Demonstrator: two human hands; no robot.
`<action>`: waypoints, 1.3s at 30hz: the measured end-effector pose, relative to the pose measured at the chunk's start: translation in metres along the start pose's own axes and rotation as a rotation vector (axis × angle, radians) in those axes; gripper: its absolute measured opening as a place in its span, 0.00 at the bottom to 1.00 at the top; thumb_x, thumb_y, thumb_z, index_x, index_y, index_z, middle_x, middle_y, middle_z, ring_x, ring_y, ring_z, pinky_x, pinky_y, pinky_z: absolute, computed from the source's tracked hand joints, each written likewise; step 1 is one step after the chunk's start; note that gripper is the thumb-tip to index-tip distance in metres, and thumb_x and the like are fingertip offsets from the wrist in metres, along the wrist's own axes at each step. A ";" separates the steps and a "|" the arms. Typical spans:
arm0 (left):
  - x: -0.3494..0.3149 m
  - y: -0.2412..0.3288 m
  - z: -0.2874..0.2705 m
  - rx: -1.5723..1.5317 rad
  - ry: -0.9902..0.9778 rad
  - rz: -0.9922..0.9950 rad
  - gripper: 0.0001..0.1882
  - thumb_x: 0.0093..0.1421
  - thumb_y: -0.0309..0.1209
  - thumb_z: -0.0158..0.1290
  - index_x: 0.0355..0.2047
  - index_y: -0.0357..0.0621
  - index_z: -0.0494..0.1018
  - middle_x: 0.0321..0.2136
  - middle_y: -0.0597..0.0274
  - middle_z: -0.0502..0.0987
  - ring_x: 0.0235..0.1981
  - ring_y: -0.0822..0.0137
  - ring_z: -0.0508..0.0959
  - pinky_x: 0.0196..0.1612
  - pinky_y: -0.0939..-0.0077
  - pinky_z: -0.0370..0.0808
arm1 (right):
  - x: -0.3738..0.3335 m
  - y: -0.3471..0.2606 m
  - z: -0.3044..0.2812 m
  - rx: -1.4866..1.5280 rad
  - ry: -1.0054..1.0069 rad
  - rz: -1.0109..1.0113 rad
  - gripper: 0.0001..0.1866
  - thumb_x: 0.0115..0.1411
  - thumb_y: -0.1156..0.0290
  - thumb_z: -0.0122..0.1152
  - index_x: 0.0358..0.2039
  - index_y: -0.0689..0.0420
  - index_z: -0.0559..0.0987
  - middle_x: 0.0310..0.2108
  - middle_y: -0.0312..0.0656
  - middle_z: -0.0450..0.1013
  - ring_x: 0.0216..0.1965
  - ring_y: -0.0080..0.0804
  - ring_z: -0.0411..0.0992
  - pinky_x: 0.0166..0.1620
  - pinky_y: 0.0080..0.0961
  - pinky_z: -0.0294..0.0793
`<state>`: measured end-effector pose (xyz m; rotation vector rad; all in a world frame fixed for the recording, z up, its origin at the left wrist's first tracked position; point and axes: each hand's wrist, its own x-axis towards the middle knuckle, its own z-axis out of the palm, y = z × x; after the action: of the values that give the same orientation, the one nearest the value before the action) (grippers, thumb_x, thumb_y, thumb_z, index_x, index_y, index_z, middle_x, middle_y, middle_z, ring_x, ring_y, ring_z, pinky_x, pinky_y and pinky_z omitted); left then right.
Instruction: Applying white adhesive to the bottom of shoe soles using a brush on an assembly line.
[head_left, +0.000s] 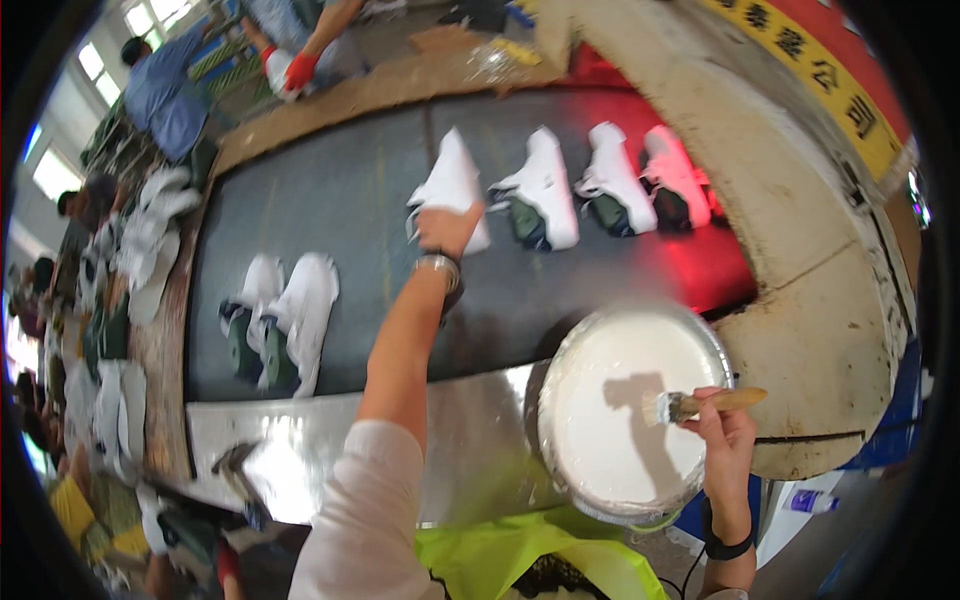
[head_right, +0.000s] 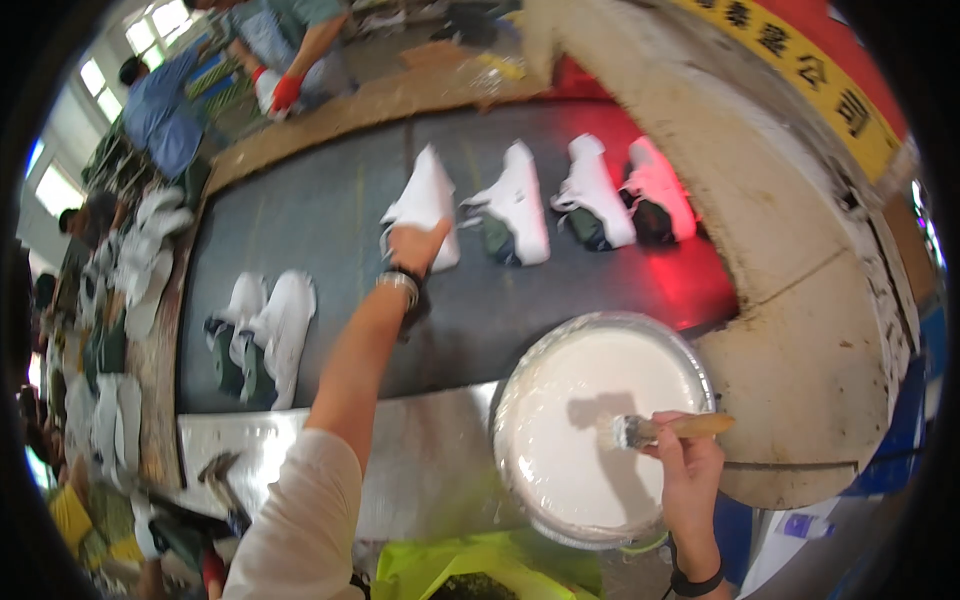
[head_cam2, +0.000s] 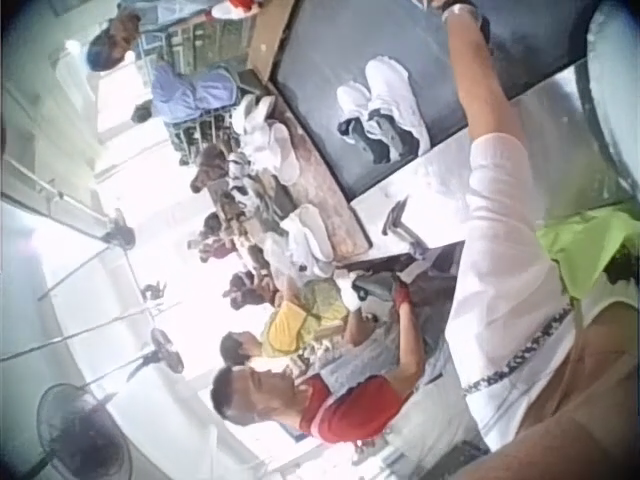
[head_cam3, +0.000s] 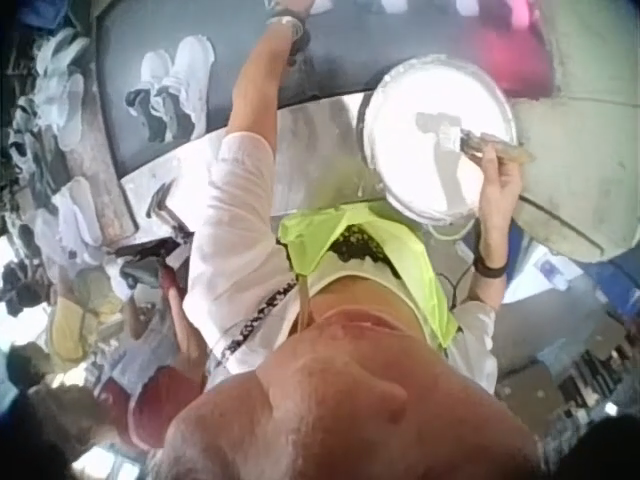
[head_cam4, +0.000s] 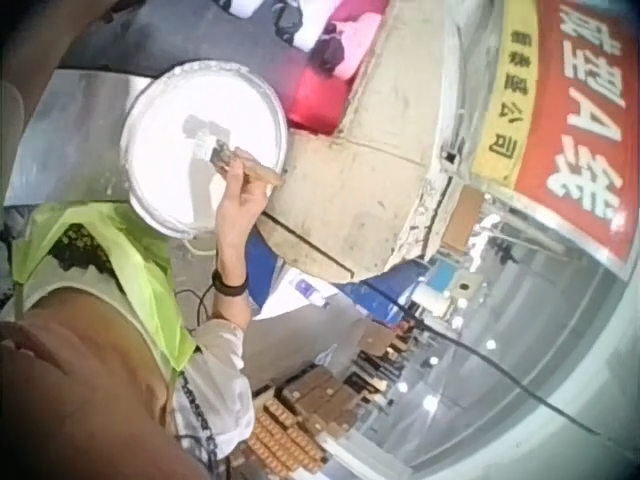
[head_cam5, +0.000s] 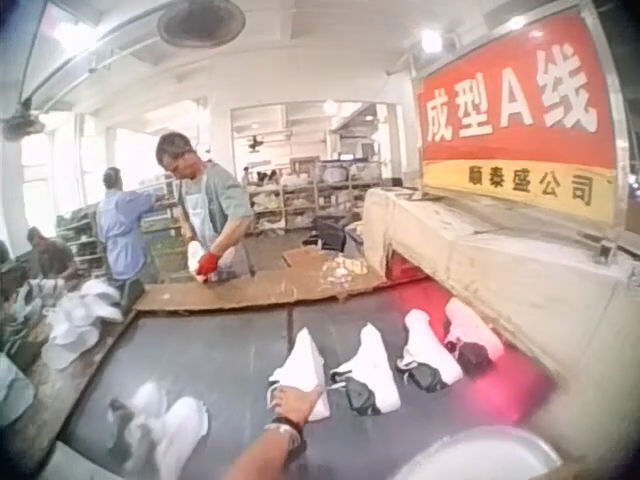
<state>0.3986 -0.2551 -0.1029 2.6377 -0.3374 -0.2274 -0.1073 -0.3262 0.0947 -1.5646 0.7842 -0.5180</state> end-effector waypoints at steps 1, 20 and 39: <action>0.000 -0.017 0.000 -0.106 -0.028 -0.095 0.54 0.50 0.68 0.49 0.60 0.30 0.61 0.60 0.39 0.62 0.61 0.43 0.63 0.63 0.52 0.59 | 0.002 -0.004 0.003 -0.012 -0.015 -0.034 0.11 0.67 0.72 0.52 0.44 0.67 0.73 0.39 0.43 0.73 0.39 0.28 0.75 0.42 0.27 0.80; -0.135 -0.228 -0.164 0.129 0.263 -0.127 0.47 0.36 0.62 0.67 0.43 0.29 0.75 0.42 0.40 0.78 0.44 0.47 0.80 0.47 0.62 0.76 | -0.023 -0.030 0.036 0.059 -0.144 -0.106 0.10 0.67 0.73 0.52 0.44 0.66 0.74 0.40 0.43 0.74 0.40 0.28 0.75 0.42 0.26 0.80; -0.432 -0.181 -0.093 -2.597 -1.044 -0.263 0.34 0.68 0.48 0.42 0.65 0.37 0.52 0.58 0.49 0.66 0.59 0.54 0.66 0.62 0.57 0.65 | 0.002 0.049 0.018 -0.212 0.003 -0.183 0.13 0.63 0.67 0.58 0.41 0.64 0.79 0.30 0.40 0.78 0.30 0.23 0.75 0.31 0.23 0.75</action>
<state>0.0416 0.0593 -0.0630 -0.1562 0.1218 -1.0474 -0.1018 -0.3166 0.0432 -1.8441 0.7200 -0.5842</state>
